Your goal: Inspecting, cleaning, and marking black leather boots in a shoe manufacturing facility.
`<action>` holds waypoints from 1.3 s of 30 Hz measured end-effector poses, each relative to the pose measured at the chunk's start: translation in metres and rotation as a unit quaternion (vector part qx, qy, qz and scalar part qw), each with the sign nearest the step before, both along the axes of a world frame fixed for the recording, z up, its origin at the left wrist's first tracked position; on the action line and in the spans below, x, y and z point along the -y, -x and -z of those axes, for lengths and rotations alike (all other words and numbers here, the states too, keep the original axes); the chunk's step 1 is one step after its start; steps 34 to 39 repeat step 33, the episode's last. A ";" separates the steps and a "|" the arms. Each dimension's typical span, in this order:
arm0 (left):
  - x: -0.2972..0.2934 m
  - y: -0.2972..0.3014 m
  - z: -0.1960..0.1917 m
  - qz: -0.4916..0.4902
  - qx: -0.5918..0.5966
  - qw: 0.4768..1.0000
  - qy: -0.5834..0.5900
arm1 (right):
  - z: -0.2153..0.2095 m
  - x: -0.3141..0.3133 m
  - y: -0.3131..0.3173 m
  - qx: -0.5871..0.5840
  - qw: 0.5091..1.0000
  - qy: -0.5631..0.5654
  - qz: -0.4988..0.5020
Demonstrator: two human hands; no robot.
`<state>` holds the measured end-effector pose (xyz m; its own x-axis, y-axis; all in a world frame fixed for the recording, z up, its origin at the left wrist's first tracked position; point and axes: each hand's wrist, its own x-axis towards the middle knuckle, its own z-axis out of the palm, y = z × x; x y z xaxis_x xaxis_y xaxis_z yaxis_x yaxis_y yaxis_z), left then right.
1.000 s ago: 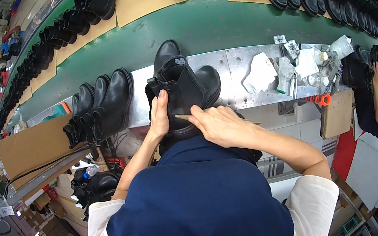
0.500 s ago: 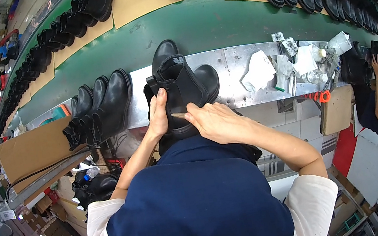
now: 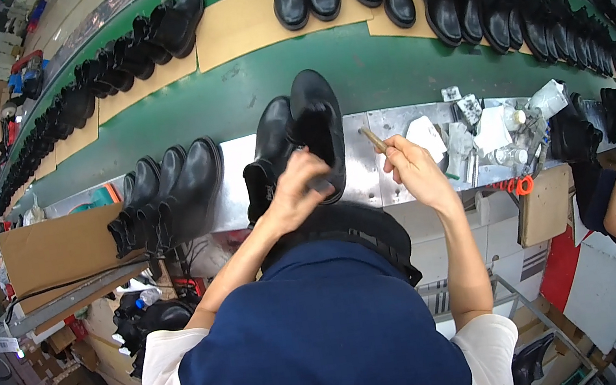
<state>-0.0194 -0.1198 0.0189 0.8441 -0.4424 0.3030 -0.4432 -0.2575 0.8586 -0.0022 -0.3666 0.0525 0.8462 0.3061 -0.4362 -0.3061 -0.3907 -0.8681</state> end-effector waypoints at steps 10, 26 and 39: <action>-0.028 0.024 -0.050 -0.139 -0.193 0.965 -0.115 | 0.140 -0.019 -0.028 0.158 0.944 0.284 0.066; -0.030 -0.017 0.043 -0.221 -0.244 0.926 -0.184 | 0.162 -0.106 -0.043 0.133 0.975 0.029 0.174; -0.035 -0.054 0.046 -0.273 -0.215 0.905 -0.245 | 0.193 -0.071 -0.059 -0.231 0.951 -0.019 0.203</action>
